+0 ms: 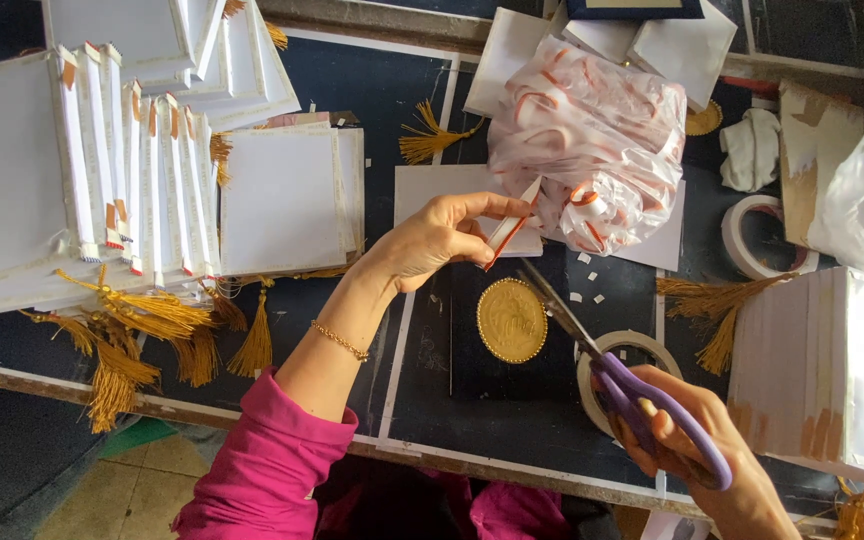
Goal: The person assembles small white books by applying adhesive tape to the spine and attaching a gold tassel. They use scissors to cut the tape and a roll of tape to secure the tassel to the book's binding.
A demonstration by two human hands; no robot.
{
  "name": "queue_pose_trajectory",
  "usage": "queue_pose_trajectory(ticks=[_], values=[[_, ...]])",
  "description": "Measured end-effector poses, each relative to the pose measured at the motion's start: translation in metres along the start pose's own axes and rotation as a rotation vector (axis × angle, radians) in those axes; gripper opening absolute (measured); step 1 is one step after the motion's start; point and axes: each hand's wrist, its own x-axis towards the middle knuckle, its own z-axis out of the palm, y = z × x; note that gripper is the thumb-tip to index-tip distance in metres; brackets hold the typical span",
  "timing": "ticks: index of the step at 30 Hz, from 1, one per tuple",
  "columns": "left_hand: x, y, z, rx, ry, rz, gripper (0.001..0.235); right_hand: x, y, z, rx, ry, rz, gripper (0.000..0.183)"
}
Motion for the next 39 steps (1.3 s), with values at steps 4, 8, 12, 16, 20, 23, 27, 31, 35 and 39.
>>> queue_pose_trajectory(ticks=[4, 8, 12, 16, 20, 23, 27, 31, 35, 39], values=[[-0.004, 0.011, 0.000, -0.076, -0.042, -0.046, 0.053, 0.026, -0.003, 0.002, 0.202, -0.113, -0.077, 0.098], [-0.005, 0.013, -0.003, -0.240, -0.094, -0.135, 0.056, 0.052, -0.002, 0.001, 0.187, -0.289, -0.156, 0.089], [0.002, -0.004, -0.011, -0.496, -0.191, -0.115, 0.051, 0.074, -0.004, 0.003, 0.265, -0.389, -0.218, 0.077], [0.002, -0.010, -0.013, -0.553, -0.155, -0.128, 0.054, 0.090, -0.004, 0.007, 0.271, -0.451, -0.222, 0.073], [0.005, -0.021, -0.010, -0.551, -0.058, -0.054, 0.058, 0.106, 0.011, 0.004, 0.378, -0.492, -0.381, 0.073], [0.009, -0.023, -0.011, -0.576, -0.067, -0.050, 0.058, 0.109, 0.011, 0.004, 0.389, -0.505, -0.379, 0.074], [0.010, -0.025, -0.011, -0.598, -0.069, -0.055, 0.057, 0.113, 0.015, 0.001, 0.383, -0.493, -0.395, 0.071], [0.009, -0.019, -0.007, -0.601, -0.069, -0.060, 0.056, 0.110, 0.007, 0.001, 0.369, -0.515, -0.398, 0.074], [0.005, -0.016, -0.003, -0.600, -0.075, -0.070, 0.057, 0.114, 0.003, 0.006, 0.385, -0.536, -0.396, 0.072], [0.005, -0.014, -0.003, -0.604, -0.079, -0.080, 0.058, 0.122, -0.006, 0.010, 0.340, -0.582, -0.404, 0.081]])
